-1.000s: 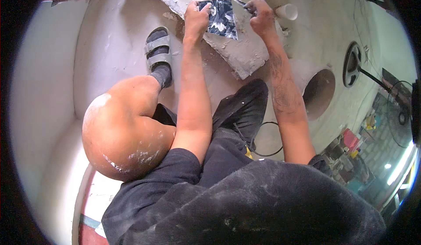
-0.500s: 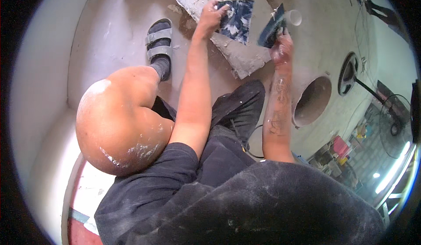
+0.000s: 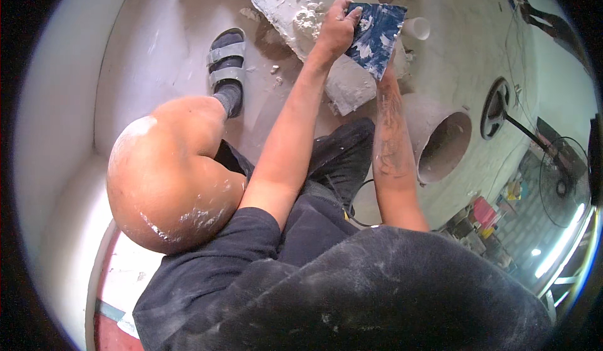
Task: The person pours water from a cup onto plaster powder on a board and mixes it using putty knives. The person adds more plaster powder from a bag and blends it using the putty knives.
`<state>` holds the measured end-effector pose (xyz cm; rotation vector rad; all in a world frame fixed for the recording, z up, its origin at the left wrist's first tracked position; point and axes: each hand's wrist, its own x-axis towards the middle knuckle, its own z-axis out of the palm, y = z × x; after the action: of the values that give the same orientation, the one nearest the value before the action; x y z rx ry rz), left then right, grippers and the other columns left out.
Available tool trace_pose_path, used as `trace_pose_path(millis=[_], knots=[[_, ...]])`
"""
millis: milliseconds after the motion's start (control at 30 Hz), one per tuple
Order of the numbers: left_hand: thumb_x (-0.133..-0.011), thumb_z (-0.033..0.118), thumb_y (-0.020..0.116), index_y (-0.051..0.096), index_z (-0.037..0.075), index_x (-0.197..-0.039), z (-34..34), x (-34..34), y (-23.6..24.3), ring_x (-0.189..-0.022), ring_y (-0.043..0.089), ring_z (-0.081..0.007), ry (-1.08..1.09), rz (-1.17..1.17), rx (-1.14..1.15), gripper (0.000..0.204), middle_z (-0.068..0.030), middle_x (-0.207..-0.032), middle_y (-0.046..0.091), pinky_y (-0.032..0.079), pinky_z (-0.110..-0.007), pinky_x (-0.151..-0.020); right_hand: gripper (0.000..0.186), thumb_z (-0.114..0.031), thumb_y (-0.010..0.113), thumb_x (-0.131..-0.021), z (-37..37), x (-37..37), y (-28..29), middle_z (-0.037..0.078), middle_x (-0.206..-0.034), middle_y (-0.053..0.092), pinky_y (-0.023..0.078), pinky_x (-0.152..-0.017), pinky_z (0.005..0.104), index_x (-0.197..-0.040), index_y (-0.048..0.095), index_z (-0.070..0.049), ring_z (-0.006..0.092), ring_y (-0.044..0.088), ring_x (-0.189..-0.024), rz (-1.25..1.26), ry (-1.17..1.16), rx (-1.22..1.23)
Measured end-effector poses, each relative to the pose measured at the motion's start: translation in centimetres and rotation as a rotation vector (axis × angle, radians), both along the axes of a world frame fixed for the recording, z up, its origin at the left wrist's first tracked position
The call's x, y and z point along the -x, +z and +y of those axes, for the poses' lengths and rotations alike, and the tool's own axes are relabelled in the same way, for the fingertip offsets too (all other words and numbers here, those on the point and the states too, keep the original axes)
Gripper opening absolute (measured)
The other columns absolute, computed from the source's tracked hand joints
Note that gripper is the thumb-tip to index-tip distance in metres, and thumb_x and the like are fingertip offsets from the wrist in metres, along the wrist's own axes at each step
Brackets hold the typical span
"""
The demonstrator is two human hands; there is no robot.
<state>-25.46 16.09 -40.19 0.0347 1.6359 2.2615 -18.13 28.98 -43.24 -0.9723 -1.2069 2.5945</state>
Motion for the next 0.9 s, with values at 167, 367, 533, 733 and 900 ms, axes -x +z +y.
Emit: trace_pose_path(millis=[167, 367, 533, 733, 900], knots=[[-0.088, 0.014, 0.058, 0.056, -0.003, -0.101, -2.2, 1.8, -0.6, -0.079, 0.056, -0.0167, 0.151, 0.006, -0.059, 0.022, -0.012, -0.087, 0.063, 0.045, -0.029, -0.074, 0.034, -0.026, 0.051, -0.09, 2.4, -1.5, 2.3, 0.01, -0.105, 0.062, 0.053, -0.08, 0.0367, -0.114, 0.054, -0.001, 0.0234, 0.062, -0.09, -0.096, -0.088, -0.004], [-0.086, 0.016, 0.061, 0.058, -0.004, -0.097, -4.9, 2.9, -2.9, -0.076, 0.058, -0.0184, 0.198, -0.026, 0.229, 0.023, -0.0133, -0.084, 0.064, 0.046, -0.031, -0.072, 0.031, -0.003, 0.058, -0.084, 1.3, -3.6, 9.6, 0.01, -0.107, 0.061, 0.051, -0.079, 0.0353, -0.115, 0.055, -0.001, 0.023, 0.062, -0.091, -0.028, -0.119, -0.393], [-0.084, 0.02, 0.063, 0.057, -0.004, -0.097, -3.9, 2.1, -1.0, -0.082, 0.063, -0.0297, 0.115, -0.057, 0.487, 0.028, -0.0199, -0.087, 0.065, 0.046, -0.036, -0.075, 0.042, 0.002, 0.065, -0.078, -0.4, -5.5, 9.0, 0.007, -0.101, 0.058, 0.048, -0.081, 0.0286, -0.117, 0.049, 0.001, 0.0164, 0.058, -0.088, -0.15, -0.209, -0.941], [-0.083, 0.018, 0.061, 0.056, -0.003, -0.095, -3.4, 0.9, -1.1, -0.086, 0.063, -0.0345, 0.226, -0.003, 0.478, 0.025, -0.0231, -0.088, 0.064, 0.047, -0.039, -0.076, 0.034, 0.001, 0.064, -0.08, -3.9, -4.8, 9.4, 0.009, -0.103, 0.056, 0.046, -0.081, 0.0288, -0.11, 0.05, 0.0, 0.0164, 0.056, -0.089, 0.107, -0.228, -1.235], [-0.083, 0.017, 0.06, 0.055, -0.003, -0.094, -3.1, 0.7, -0.6, -0.082, 0.063, -0.0363, 0.272, -0.015, 0.497, 0.023, -0.0233, -0.084, 0.064, 0.048, -0.04, -0.074, 0.04, 0.0, 0.063, -0.082, -3.5, -5.0, 8.5, 0.024, -0.119, 0.046, 0.045, -0.091, 0.0326, -0.119, 0.048, 0.007, 0.0252, 0.055, -0.101, 0.004, -0.101, -1.496]])
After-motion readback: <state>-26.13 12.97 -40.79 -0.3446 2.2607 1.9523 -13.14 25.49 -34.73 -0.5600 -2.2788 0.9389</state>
